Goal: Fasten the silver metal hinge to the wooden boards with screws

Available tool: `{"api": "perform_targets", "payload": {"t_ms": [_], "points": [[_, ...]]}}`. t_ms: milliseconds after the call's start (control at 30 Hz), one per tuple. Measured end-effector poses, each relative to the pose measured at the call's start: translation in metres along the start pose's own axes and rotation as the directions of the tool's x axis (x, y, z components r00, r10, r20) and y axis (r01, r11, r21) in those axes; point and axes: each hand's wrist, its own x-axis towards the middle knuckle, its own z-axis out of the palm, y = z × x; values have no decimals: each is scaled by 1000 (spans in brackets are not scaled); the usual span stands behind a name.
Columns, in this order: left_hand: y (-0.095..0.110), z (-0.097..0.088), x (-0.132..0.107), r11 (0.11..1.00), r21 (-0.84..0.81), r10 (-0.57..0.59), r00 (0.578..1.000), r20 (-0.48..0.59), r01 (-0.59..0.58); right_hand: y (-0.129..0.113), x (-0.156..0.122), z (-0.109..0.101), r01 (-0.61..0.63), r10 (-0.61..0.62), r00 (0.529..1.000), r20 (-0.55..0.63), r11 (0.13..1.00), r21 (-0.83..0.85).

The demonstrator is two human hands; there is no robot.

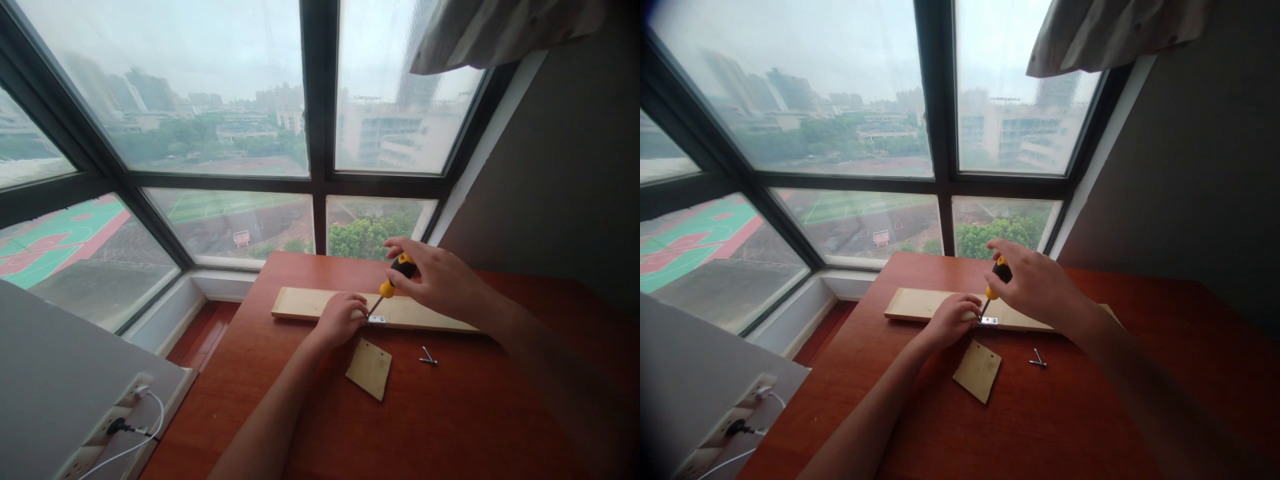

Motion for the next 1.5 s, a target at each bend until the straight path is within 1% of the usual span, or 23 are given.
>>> {"api": "perform_targets", "payload": {"t_ms": [67,133,267,433,500,567,667,1133,1267,1333,1500], "points": [[0,0,0,1000,1,0,1000,7,0,0,2,2,-30,29,999,-18,998,-59],[0,-1,0,1000,1,4,1000,6,-4,1,3,3,-38,37,999,-15,998,-54],[1,0,0,1000,-4,4,1000,-4,-4,1,2,1,-14,15,1000,-5,1000,26],[-1,1,1,1000,-17,4,1000,-12,-4,0,-2,-1,-7,1,999,45,991,137],[-2,2,0,1000,-21,10,1000,-14,-10,1,-2,0,-28,25,999,33,994,106],[-3,2,0,1000,-24,15,1000,-14,-15,1,-1,2,-44,44,999,-3,998,36],[-3,2,0,999,-31,20,1000,-17,-21,3,1,5,-49,48,998,-32,998,-26],[-3,2,0,999,-41,16,1000,-19,-17,3,0,4,-44,44,999,-24,999,12],[-3,3,-1,999,-34,22,999,-29,-23,5,-3,4,14,-14,1000,2,997,79],[-4,3,-1,999,-32,21,999,-29,-21,6,-3,4,31,-31,1000,3,996,81],[-4,3,0,999,-27,17,1000,-21,-18,5,0,7,-40,39,998,-49,999,-7]]}}
